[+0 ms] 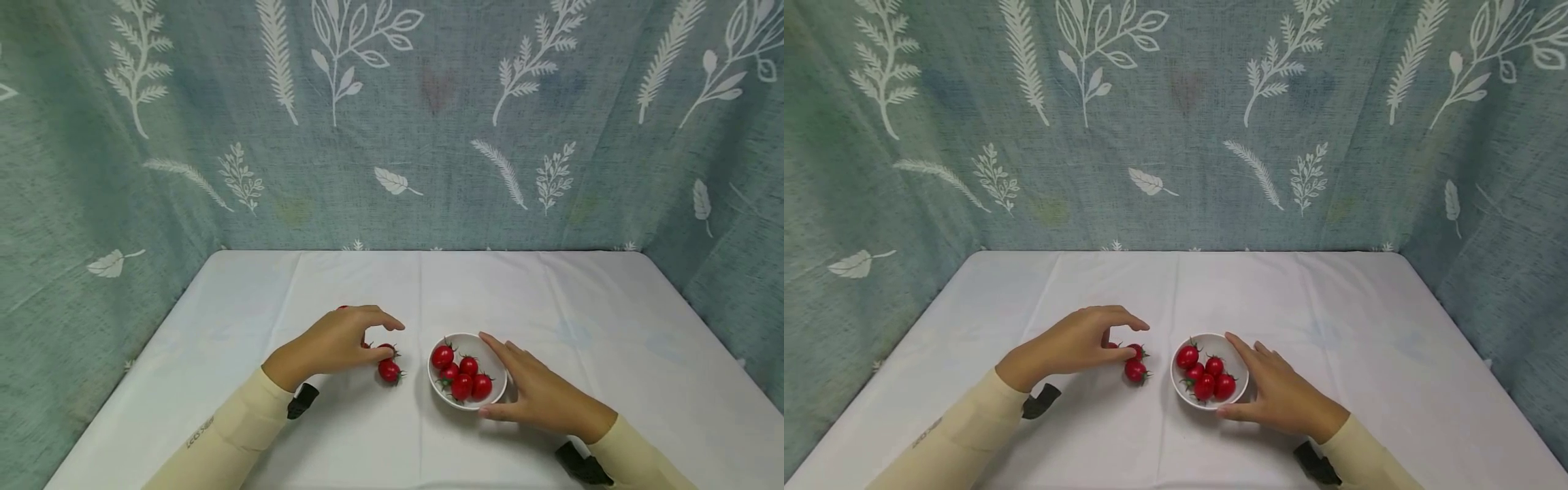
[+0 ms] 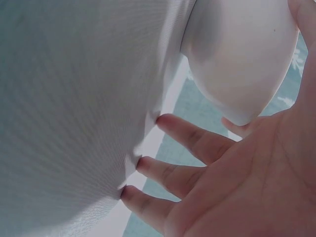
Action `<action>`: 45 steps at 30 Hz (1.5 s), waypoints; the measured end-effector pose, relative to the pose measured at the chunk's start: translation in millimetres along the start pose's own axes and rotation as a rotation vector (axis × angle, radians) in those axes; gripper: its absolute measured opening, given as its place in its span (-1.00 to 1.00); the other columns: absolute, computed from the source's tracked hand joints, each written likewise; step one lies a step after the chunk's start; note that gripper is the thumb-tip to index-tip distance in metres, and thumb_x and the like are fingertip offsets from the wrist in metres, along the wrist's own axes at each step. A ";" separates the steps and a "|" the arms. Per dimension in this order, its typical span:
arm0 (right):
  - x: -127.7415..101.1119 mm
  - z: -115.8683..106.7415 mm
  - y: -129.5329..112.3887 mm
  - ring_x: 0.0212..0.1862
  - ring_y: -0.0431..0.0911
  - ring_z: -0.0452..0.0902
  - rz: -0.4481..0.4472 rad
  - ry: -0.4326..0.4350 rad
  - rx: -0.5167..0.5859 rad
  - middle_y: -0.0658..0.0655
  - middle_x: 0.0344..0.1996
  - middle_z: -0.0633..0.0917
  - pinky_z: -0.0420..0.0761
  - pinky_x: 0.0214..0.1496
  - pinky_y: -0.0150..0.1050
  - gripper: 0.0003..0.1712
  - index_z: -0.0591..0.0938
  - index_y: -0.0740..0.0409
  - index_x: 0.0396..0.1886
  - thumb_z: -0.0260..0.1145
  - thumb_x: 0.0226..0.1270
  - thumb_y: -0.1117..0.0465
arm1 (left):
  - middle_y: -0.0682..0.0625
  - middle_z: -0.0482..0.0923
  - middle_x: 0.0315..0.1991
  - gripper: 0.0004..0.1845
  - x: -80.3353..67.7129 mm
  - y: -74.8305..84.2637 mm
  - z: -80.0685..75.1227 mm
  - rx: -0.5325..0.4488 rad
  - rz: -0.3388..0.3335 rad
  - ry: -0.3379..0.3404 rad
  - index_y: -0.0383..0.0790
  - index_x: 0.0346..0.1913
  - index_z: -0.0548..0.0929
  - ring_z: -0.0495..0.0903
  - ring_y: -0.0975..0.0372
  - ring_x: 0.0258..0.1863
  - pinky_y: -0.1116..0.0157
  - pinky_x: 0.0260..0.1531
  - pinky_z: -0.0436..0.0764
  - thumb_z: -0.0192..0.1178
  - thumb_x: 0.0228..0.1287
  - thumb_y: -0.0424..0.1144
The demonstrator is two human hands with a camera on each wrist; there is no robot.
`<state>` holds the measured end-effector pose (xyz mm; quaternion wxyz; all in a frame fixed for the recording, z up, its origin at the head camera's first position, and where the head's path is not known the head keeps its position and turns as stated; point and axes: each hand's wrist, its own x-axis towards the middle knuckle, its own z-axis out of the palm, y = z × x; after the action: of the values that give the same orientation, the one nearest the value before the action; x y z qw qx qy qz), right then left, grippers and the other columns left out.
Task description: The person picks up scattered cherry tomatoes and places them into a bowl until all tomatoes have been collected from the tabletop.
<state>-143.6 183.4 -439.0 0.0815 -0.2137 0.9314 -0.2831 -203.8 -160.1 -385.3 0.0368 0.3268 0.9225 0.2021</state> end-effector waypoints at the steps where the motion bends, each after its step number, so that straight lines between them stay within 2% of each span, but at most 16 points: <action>1: -0.1 -0.1 0.2 0.49 0.45 0.09 0.004 -0.002 0.002 0.31 0.49 0.29 0.30 0.26 0.48 0.26 0.02 -0.27 0.61 0.45 -0.01 -0.44 | 0.21 0.68 0.01 -0.60 -0.7 -2.3 0.4 0.004 0.000 -0.005 0.11 0.14 0.69 0.55 0.39 -0.47 0.38 -0.30 0.55 0.39 0.23 -0.02; 6: -2.0 -1.2 1.0 0.50 0.45 0.07 0.026 -0.018 0.013 0.32 0.50 0.26 0.29 0.25 0.50 0.28 0.02 -0.23 0.62 0.45 -0.02 -0.44 | 0.16 0.69 0.02 -0.59 -3.8 -9.0 4.3 0.022 -0.017 -0.055 0.07 0.12 0.70 0.64 0.29 -0.12 0.30 -0.14 0.59 0.44 0.19 -0.12; 8: -3.0 -1.6 1.5 0.50 0.45 0.07 0.029 -0.017 0.015 0.32 0.50 0.26 0.29 0.25 0.51 0.28 0.02 -0.23 0.62 0.45 -0.02 -0.44 | 0.16 0.69 0.04 -0.59 -4.2 -9.7 6.2 0.032 -0.026 -0.077 0.08 0.12 0.71 0.64 0.29 -0.08 0.31 -0.16 0.58 0.44 0.18 -0.14; 15: -4.2 -3.7 2.5 0.50 0.44 0.07 0.020 -0.009 0.032 0.25 0.51 0.27 0.26 0.29 0.49 0.29 0.03 -0.21 0.61 0.45 -0.02 -0.44 | 0.21 0.68 0.02 -0.59 0.0 -11.0 15.0 0.072 -0.028 -0.118 0.14 0.11 0.72 0.60 0.34 -0.17 0.39 -0.32 0.52 0.44 0.17 -0.18; 24: -0.2 -3.6 1.1 0.51 0.41 0.09 0.015 -0.032 0.038 0.21 0.52 0.27 0.21 0.35 0.46 0.30 0.02 -0.19 0.62 0.45 -0.02 -0.44 | 0.22 0.69 -0.05 -0.59 -0.2 -13.0 24.0 0.130 -0.042 -0.111 0.12 0.10 0.72 0.57 0.37 -0.21 0.37 -0.26 0.58 0.47 0.15 -0.19; 29: 5.5 -2.1 1.3 0.51 0.35 0.15 0.004 -0.051 0.049 0.20 0.51 0.28 0.22 0.38 0.42 0.31 0.02 -0.17 0.62 0.47 -0.03 -0.43 | 0.19 0.70 -0.05 -0.60 -1.8 -12.8 25.2 0.134 -0.064 -0.101 0.10 0.08 0.72 0.57 0.36 -0.21 0.37 -0.27 0.58 0.47 0.14 -0.17; 35: 10.2 -1.5 0.0 0.52 0.31 0.14 0.009 -0.067 0.062 0.17 0.52 0.28 0.16 0.43 0.38 0.32 0.03 -0.17 0.62 0.47 -0.05 -0.44 | 0.20 0.70 -0.11 -0.61 -1.3 -13.3 25.7 0.122 -0.060 -0.093 0.06 0.07 0.71 0.50 0.38 -0.36 0.43 -0.38 0.51 0.47 0.14 -0.17; 45: 12.1 -3.0 -0.7 0.47 0.30 0.22 -0.020 -0.057 0.042 0.22 0.49 0.31 0.30 0.34 0.40 0.32 0.02 -0.15 0.62 0.45 -0.03 -0.45 | 0.28 0.69 -0.16 -0.61 0.7 -14.1 21.3 0.101 -0.092 -0.064 0.12 0.08 0.70 0.49 0.42 -0.44 0.42 -0.42 0.50 0.45 0.16 -0.08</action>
<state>-155.0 178.9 -436.5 0.1099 -0.2293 0.9203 -0.2974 -208.4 -162.1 -410.3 0.0589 0.2916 0.9440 0.1426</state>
